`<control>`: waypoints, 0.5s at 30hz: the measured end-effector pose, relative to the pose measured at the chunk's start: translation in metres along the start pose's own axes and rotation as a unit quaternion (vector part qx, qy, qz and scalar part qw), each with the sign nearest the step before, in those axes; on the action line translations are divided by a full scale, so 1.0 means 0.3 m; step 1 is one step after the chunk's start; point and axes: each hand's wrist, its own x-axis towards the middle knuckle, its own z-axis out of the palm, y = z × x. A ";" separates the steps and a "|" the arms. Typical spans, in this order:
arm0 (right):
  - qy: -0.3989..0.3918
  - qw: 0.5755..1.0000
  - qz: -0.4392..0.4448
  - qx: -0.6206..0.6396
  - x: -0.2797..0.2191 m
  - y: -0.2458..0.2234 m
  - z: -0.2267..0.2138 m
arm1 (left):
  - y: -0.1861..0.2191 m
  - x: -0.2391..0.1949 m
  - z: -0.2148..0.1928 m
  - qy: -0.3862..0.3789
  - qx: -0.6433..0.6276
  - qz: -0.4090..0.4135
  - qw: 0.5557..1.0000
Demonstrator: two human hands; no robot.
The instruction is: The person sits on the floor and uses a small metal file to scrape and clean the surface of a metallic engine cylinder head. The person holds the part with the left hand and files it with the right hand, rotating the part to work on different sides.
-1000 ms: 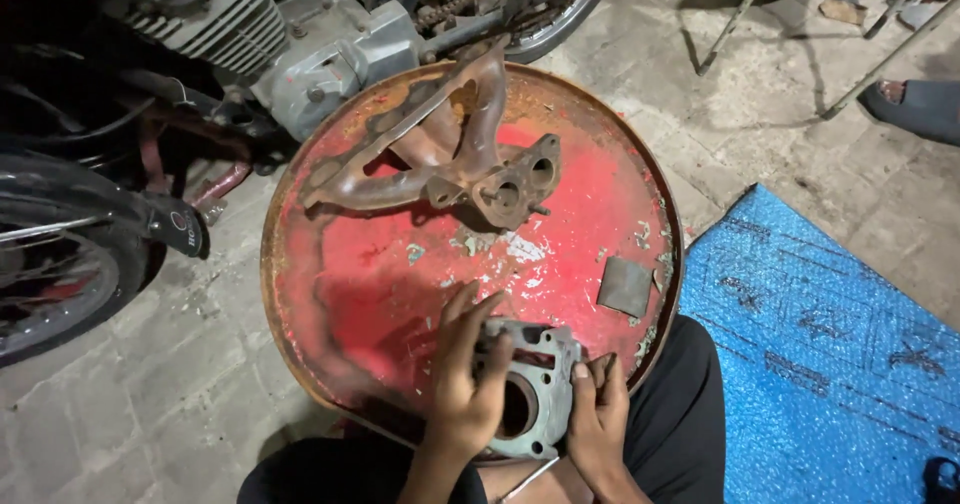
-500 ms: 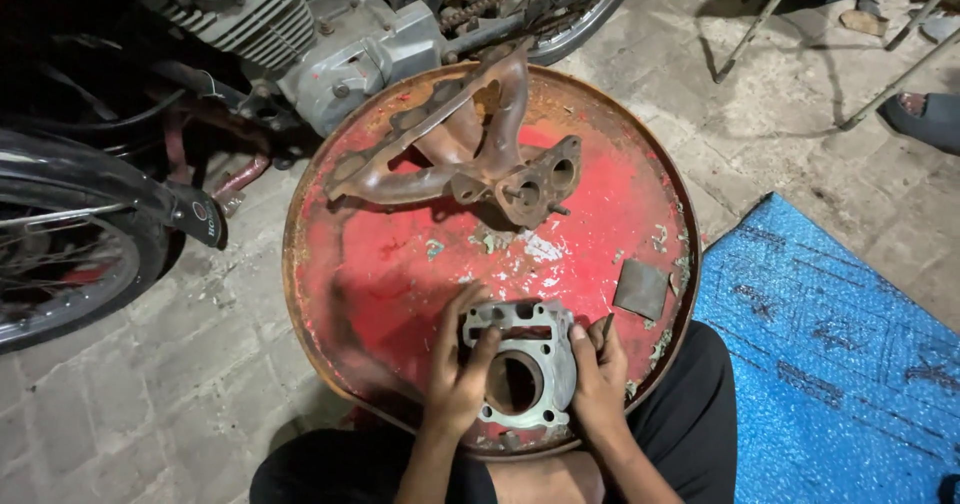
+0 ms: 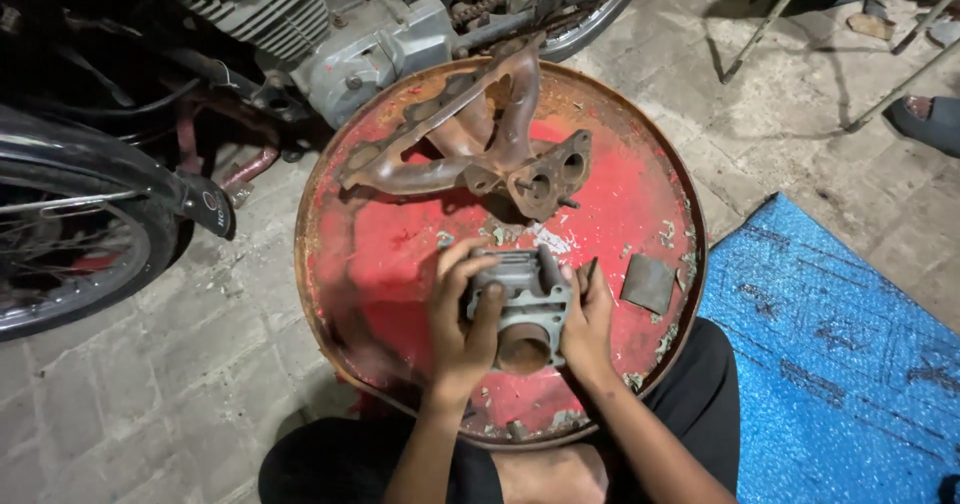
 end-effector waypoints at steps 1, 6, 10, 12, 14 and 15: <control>0.000 1.000 -0.001 0.001 0.010 0.001 0.011 | -0.008 0.009 0.001 0.000 0.001 0.001 1.000; 0.016 1.000 -0.007 -0.005 0.030 -0.089 0.049 | -0.018 0.014 -0.004 0.036 0.046 0.029 0.998; 0.008 0.996 0.000 -0.084 0.023 -0.031 0.012 | -0.024 0.014 -0.002 0.042 0.053 0.040 0.997; -0.012 0.990 -0.015 -0.143 0.021 -0.004 -0.003 | -0.014 0.016 -0.011 0.045 0.052 0.040 0.997; -0.018 0.980 -0.055 -0.189 0.039 -0.059 0.009 | -0.011 0.033 -0.004 0.061 0.070 0.040 0.995; -0.021 0.967 -0.094 -0.234 0.040 -0.083 0.013 | -0.011 0.035 -0.003 0.074 0.087 0.038 0.993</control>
